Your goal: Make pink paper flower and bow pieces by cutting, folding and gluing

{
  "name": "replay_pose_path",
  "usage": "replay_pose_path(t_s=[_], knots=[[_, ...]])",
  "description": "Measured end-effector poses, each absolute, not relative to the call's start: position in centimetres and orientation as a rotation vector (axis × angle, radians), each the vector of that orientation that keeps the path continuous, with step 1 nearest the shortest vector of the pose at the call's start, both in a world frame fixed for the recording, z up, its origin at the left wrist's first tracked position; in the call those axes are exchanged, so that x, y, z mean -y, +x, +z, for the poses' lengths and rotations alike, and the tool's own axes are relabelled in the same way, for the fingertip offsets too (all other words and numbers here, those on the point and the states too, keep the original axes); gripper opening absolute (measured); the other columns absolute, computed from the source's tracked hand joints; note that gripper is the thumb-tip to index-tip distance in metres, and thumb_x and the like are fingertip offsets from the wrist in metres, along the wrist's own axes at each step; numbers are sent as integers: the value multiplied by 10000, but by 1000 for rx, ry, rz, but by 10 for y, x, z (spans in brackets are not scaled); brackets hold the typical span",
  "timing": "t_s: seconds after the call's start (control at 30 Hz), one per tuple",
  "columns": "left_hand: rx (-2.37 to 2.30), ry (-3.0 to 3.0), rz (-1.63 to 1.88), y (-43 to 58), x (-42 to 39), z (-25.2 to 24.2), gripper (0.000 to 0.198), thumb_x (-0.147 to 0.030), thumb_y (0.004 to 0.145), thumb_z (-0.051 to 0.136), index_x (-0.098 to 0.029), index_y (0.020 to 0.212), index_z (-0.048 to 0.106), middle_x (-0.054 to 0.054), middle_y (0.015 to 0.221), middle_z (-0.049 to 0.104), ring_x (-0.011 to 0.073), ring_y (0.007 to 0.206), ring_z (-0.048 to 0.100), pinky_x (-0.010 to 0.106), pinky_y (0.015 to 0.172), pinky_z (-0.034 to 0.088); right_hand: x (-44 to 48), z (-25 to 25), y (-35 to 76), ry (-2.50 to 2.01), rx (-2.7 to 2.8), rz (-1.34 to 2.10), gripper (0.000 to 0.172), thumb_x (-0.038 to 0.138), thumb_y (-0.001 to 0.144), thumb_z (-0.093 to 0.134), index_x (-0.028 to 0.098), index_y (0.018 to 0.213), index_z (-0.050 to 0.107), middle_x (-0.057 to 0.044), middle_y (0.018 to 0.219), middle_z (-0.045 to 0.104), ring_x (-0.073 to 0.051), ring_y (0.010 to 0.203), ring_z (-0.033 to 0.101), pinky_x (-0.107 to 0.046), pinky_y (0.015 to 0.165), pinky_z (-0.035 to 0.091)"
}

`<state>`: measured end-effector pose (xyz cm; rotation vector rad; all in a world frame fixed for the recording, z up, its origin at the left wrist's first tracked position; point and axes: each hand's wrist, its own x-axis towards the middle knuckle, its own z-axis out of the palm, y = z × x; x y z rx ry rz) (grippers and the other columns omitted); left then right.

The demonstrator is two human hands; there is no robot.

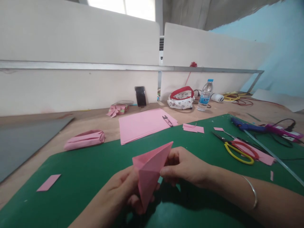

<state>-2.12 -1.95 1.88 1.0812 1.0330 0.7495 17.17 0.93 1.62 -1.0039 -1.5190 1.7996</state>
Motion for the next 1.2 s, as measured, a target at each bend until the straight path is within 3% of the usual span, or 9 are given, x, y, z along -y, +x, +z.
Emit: replay_pose_path(t_s=[0.17, 0.3, 0.37, 0.47, 0.57, 0.73, 0.93, 1.07, 1.2], knots=[[-1155, 1304, 640, -15, 26, 26, 133, -278, 642, 656, -164, 586, 615, 4, 566, 598, 168, 579, 518, 256, 539, 401, -4, 12, 166, -898, 1446, 1874, 206, 310, 739, 684, 120, 770, 612, -4, 652, 600, -88, 545, 563, -189, 513, 421], [-1255, 1365, 792, -15, 26, 28, 120, -288, 651, 642, -190, 716, 670, 13, 647, 660, 228, 677, 583, 282, 590, 450, -2, 12, 166, -871, 1408, 1868, 410, 536, 766, 608, 132, 718, 560, 14, 601, 539, -96, 516, 538, -208, 499, 423], [-1248, 1368, 816, -15, 27, 26, 158, -295, 657, 652, -199, 774, 700, 12, 663, 673, 235, 688, 588, 287, 603, 460, -2, 14, 166, -928, 1427, 1835, 318, 441, 753, 655, 131, 762, 585, 0, 662, 567, -100, 572, 544, -210, 538, 434], [-1225, 1269, 810, -17, 27, 23, 258, -362, 686, 660, -191, 871, 718, 29, 713, 695, 242, 705, 597, 311, 636, 469, -3, 19, 165, -1062, 1437, 1803, 97, 163, 707, 643, 124, 790, 610, -5, 723, 587, -94, 629, 539, -189, 559, 415], [-1134, 1069, 800, -19, 25, 20, 380, -445, 721, 639, -164, 968, 706, 66, 753, 708, 246, 702, 610, 320, 629, 461, -3, 20, 164, -1075, 1432, 1788, 132, 62, 673, 550, 115, 772, 619, 7, 695, 569, -78, 605, 510, -174, 533, 379], [-1062, 896, 776, -22, 21, 17, 280, -368, 696, 701, -153, 871, 733, 51, 647, 698, 197, 553, 594, 317, 606, 454, -5, 17, 168, -1043, 1322, 1830, 200, 49, 598, 552, 126, 763, 636, 40, 620, 536, -48, 506, 453, -147, 450, 324], [-985, 867, 836, -21, 22, 18, 263, -319, 652, 747, -208, 889, 722, 43, 750, 714, 187, 676, 614, 264, 596, 437, -13, 12, 168, -1059, 1092, 2003, 191, 90, 564, 532, 116, 693, 671, 42, 432, 498, -64, 344, 410, -170, 346, 333], [-1139, 826, 811, -20, 25, 20, 152, -155, 598, 736, -201, 743, 726, 7, 624, 689, 113, 530, 544, 206, 504, 374, -16, 9, 168, -970, 1000, 2068, 212, 103, 557, 510, 125, 672, 686, 36, 425, 505, -54, 362, 423, -144, 355, 314], [-1206, 818, 820, -20, 25, 21, 162, -161, 627, 696, -193, 783, 726, 15, 541, 657, 115, 481, 514, 214, 475, 365, -16, 12, 170, -1065, 1145, 1986, 276, 115, 609, 472, 134, 777, 689, 6, 509, 585, -87, 416, 508, -178, 398, 364]])
